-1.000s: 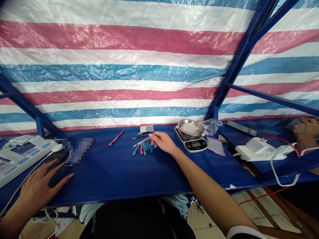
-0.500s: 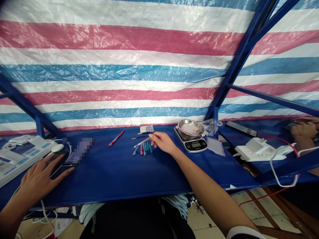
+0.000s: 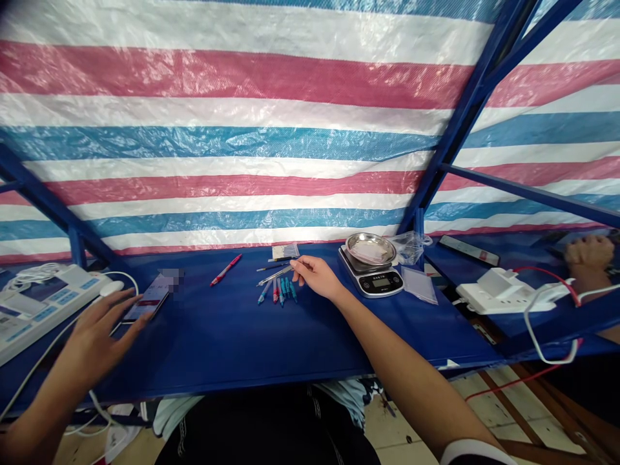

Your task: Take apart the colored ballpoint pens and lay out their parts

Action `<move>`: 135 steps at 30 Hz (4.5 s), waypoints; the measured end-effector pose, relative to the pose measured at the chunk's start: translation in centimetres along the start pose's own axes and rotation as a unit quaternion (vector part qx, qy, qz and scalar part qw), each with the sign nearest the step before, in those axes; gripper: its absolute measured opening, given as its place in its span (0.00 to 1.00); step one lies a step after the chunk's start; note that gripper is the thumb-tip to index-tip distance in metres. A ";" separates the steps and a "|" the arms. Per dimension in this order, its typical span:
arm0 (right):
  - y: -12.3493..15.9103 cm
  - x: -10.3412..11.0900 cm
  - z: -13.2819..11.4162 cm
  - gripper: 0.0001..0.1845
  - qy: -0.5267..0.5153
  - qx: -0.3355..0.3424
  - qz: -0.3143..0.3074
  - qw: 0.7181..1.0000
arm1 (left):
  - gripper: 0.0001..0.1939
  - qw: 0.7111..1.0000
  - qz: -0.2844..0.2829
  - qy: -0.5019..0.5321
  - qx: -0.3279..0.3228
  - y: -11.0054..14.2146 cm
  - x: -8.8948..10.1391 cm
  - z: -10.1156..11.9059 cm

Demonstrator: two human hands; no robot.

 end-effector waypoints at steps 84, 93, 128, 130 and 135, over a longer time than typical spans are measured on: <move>0.7 -1.9 0.6 0.14 0.175 0.120 -0.010 0.977 | 0.16 0.925 -0.089 0.281 -0.238 -9.5 -14.8 17.2; 0.5 -1.6 1.3 0.20 0.186 0.089 0.003 0.978 | 0.14 0.924 -0.093 0.269 -0.255 -9.8 -15.5 17.8; 31.8 -2.3 3.9 0.15 0.378 -0.091 0.054 0.920 | 0.18 0.982 -0.108 0.028 0.154 -14.2 -12.0 7.3; 33.2 -3.2 5.9 0.15 0.424 -0.061 0.097 0.898 | 0.19 0.979 -0.137 0.017 0.150 -14.4 -12.6 6.8; 34.1 -4.5 6.6 0.07 0.464 -0.007 0.058 0.884 | 0.22 0.993 -0.084 0.011 0.083 -13.3 -13.5 7.6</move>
Point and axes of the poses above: each hand's wrist, its own y-axis away from the middle knuckle, its own x-axis out of the back of the hand, z = x × y, the point moved 1 cm from there along -y, towards the middle knuckle, and after that the axes turned 1 degree about y, right-handed, at the moved point
